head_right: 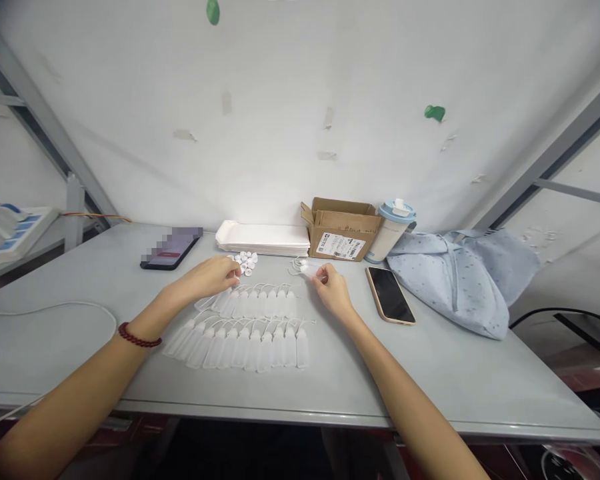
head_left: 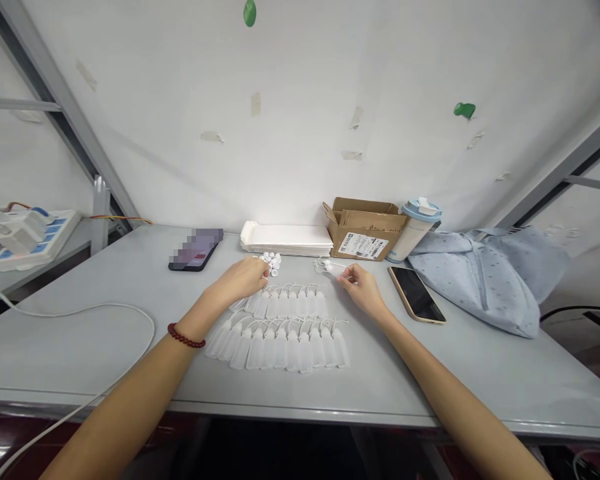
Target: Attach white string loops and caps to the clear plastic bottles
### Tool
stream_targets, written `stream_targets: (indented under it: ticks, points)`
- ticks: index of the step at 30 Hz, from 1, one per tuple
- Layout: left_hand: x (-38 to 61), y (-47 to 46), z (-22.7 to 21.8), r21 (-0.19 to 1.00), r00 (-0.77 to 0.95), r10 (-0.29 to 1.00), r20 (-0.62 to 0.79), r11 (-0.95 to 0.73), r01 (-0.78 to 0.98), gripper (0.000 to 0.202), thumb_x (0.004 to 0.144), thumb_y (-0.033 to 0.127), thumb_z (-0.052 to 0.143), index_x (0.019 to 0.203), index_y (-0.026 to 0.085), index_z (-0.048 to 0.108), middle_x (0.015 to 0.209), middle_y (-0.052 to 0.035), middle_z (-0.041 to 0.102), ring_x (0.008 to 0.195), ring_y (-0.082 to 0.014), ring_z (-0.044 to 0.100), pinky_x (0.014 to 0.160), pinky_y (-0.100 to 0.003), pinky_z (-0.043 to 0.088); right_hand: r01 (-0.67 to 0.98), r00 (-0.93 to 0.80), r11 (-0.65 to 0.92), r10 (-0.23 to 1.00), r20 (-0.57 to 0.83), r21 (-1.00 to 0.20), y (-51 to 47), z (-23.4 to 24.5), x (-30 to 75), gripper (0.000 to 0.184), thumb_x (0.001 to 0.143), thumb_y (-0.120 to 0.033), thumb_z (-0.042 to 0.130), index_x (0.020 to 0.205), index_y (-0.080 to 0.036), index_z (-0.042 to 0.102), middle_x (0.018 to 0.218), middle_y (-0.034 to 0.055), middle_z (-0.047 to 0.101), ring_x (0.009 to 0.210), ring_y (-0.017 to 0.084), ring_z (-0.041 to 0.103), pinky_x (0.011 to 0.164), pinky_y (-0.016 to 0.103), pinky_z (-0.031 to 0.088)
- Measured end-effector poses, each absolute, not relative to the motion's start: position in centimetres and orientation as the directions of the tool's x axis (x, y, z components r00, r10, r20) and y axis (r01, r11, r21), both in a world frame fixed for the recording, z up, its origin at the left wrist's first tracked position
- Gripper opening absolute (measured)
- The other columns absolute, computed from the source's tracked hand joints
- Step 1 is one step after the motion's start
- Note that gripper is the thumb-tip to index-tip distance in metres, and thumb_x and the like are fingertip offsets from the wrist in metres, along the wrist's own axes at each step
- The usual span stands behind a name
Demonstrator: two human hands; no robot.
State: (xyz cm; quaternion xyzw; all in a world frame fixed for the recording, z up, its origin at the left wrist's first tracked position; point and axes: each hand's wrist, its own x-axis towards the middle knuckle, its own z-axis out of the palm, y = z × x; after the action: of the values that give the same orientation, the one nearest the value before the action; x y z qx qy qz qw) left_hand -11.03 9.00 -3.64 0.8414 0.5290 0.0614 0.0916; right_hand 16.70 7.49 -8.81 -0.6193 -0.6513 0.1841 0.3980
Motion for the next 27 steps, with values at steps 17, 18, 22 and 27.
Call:
stream_targets:
  ticks: [17,18,22,27]
  points:
    - [-10.54,8.82,-3.93,0.171,0.441,0.897,-0.008,-0.433,0.885,0.020,0.077,0.018,0.044,0.058,0.016,0.052,0.062,-0.0071,0.058,0.058,-0.0179,0.053,0.051,-0.027,0.027,0.756,0.004,0.179,0.961,0.277,-0.630,7.44,-8.40,16.61,0.013,0.075,-0.024,0.051,0.076,-0.017,0.061,0.084,0.0060,0.065,0.068,0.016,0.056,0.067,0.028,0.041]
    - [-10.53,8.80,-3.94,0.176,0.441,0.898,-0.009,-0.432,0.884,0.019,0.077,0.018,0.044,0.060,0.016,0.053,0.064,-0.0075,0.059,0.059,-0.0181,0.054,0.051,-0.027,0.028,0.761,-0.003,0.184,0.960,0.280,-0.622,7.47,-8.43,16.63,0.013,0.076,-0.024,0.051,0.076,-0.017,0.062,0.085,0.0065,0.065,0.069,0.016,0.056,0.069,0.029,0.041]
    - [-10.41,8.68,-3.86,0.190,0.435,0.901,-0.001,-0.426,0.884,0.017,0.077,0.019,0.044,0.064,0.015,0.056,0.068,-0.0083,0.061,0.062,-0.0186,0.055,0.052,-0.027,0.030,0.776,-0.021,0.202,0.955,0.295,-0.597,7.65,-8.65,16.79,0.016,0.077,-0.022,0.052,0.078,-0.016,0.066,0.087,0.0081,0.064,0.069,0.016,0.055,0.073,0.030,0.042]
    - [-10.32,8.61,-3.85,0.178,0.436,0.900,0.013,-0.431,0.885,0.018,0.077,0.018,0.044,0.063,0.016,0.054,0.068,-0.0081,0.060,0.062,-0.0195,0.055,0.052,-0.027,0.029,0.797,-0.043,0.219,0.950,0.309,-0.563,7.81,-8.99,17.03,0.016,0.078,-0.022,0.053,0.083,-0.016,0.067,0.092,0.0080,0.062,0.069,0.016,0.056,0.075,0.030,0.043]
